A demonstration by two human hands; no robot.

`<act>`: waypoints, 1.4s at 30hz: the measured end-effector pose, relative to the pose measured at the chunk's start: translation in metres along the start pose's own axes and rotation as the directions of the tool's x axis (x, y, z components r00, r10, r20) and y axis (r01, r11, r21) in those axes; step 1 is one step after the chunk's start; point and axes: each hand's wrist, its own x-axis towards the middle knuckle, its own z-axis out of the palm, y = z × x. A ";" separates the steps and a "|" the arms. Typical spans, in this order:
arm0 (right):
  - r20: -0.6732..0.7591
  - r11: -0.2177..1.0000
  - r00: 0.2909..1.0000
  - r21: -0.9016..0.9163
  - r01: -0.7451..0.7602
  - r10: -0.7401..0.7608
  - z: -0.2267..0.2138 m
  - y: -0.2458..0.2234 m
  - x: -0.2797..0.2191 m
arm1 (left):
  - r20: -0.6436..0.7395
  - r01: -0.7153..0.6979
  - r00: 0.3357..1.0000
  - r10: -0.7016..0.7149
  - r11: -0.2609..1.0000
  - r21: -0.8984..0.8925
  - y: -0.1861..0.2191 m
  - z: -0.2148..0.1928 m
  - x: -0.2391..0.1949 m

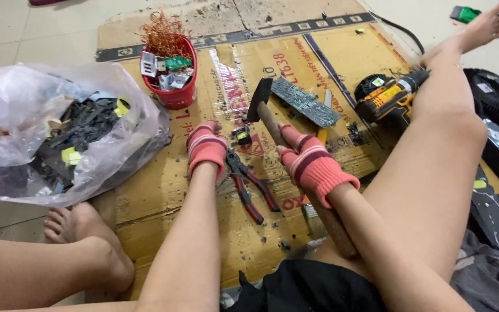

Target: The person sits on the floor and uses a hammer to strike small black objects on a cardboard surface. They then use pliers to strip the insulation from wires, separating the copper strands from the plastic coating.

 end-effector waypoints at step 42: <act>-0.189 0.850 0.974 0.486 0.202 -0.124 0.027 0.007 0.100 | -0.150 -0.303 0.952 0.268 0.738 -0.603 0.048 -0.017 -0.085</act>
